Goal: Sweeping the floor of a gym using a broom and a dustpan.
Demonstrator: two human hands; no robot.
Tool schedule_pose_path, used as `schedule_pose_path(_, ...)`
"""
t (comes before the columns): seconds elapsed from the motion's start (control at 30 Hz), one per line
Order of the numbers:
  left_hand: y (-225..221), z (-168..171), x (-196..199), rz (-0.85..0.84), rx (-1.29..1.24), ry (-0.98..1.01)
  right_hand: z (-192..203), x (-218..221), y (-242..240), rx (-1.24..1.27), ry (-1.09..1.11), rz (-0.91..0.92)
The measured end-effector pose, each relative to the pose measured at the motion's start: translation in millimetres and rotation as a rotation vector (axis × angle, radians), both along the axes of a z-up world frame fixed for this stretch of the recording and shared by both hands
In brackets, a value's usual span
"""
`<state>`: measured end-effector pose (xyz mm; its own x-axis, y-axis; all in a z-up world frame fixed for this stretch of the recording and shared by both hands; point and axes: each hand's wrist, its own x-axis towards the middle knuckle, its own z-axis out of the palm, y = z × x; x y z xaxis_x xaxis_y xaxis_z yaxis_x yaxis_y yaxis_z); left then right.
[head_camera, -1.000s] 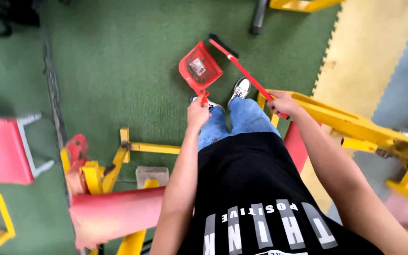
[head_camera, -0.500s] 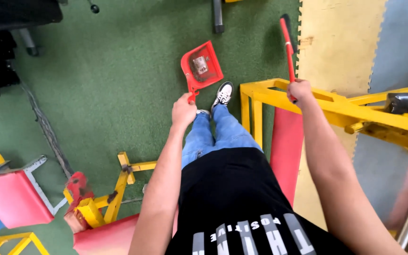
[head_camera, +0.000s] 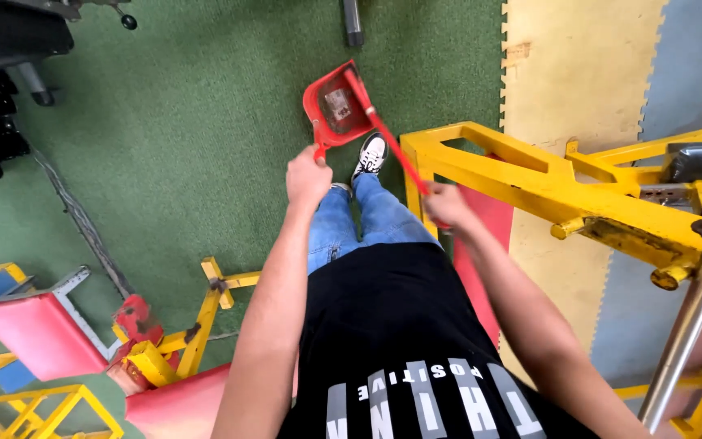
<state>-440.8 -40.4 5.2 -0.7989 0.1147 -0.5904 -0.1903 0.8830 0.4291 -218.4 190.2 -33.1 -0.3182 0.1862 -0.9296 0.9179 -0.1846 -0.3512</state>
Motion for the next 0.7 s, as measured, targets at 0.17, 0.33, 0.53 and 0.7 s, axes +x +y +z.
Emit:
schedule_pose_path(0.17,7.4,27.8,-26.4,-0.066,-0.081,-0.033,40.2,-7.2,58.0,0.121,0.014,0.065)
schedule_pose_path(0.33,-1.9,12.6,-17.5,-0.095,-0.061,0.016,-78.4,5.3,40.2,0.373,-0.024,0.109)
schedule_pose_path(0.53,15.4,26.0,-5.5,-0.112,-0.090,0.012,-78.6,-9.9,-60.2,0.116,0.027,0.362)
schedule_pose_path(0.7,5.5,24.4,-6.5,-0.081,-0.144,0.023,-12.1,-7.3,-10.6,-0.204,0.060,-0.014)
